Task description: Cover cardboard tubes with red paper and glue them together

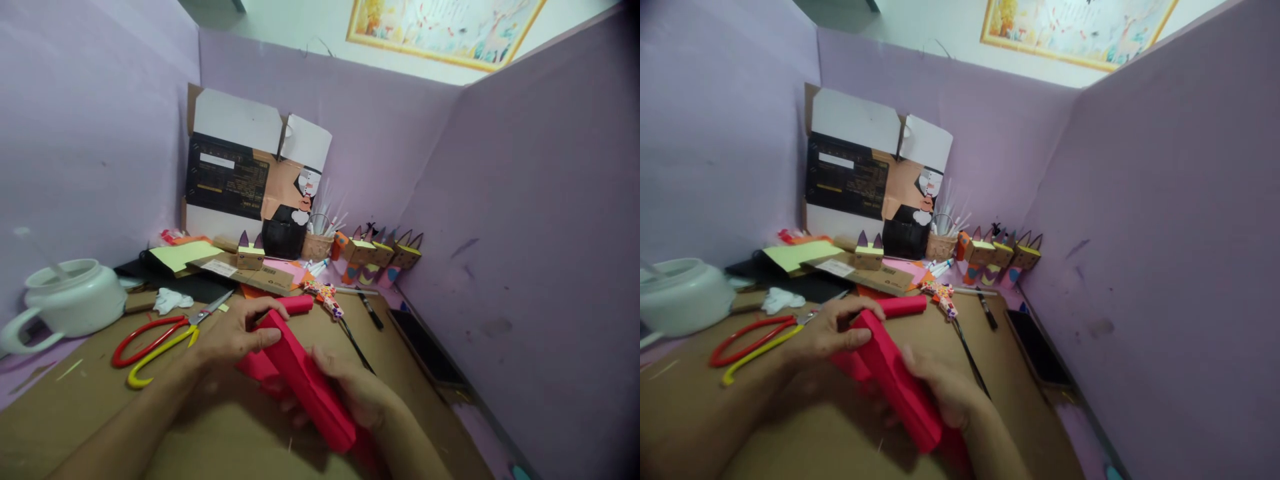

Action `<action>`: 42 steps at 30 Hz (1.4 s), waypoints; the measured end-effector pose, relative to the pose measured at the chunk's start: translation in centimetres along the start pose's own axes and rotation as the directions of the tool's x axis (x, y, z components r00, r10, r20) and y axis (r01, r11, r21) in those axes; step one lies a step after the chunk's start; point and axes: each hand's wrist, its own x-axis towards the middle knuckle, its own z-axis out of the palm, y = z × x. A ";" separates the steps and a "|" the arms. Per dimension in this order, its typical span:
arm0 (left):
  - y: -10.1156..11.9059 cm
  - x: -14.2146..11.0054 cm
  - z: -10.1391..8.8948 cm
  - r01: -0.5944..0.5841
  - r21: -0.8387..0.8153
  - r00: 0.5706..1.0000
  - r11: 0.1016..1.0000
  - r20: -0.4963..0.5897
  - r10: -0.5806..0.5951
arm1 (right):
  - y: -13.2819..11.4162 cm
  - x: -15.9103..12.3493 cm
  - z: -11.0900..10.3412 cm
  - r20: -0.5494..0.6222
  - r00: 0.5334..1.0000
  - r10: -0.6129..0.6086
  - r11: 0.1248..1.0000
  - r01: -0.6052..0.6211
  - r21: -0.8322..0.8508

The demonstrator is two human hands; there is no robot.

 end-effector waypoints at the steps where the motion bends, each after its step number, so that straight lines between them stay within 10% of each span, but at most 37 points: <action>1: 0.0 0.0 0.2 0.000 -0.004 1.000 1.000 -0.015 0.000 | 0.3 0.1 0.1 0.025 1.000 0.002 1.000 -0.002 -0.023; 12: -1.0 0.3 0.5 -0.101 -0.282 0.977 0.954 -0.211 0.040 | 0.8 0.7 -0.1 -0.027 0.981 -0.190 0.980 0.189 -0.057; 23: 0.7 -0.8 1.2 -0.203 -0.140 0.979 0.969 -0.017 0.202 | 1.8 0.2 0.2 0.256 0.966 0.031 0.995 -0.055 0.085; 36: -0.6 -1.3 3.2 -0.350 0.172 0.916 0.921 -0.146 0.375 | 2.0 0.8 0.8 0.086 0.990 0.111 0.985 -0.098 -0.141; 42: 0.2 -1.3 4.0 -0.259 0.208 0.869 0.943 -0.375 0.322 | 1.4 0.7 1.9 0.009 0.992 0.123 0.978 -0.119 -0.174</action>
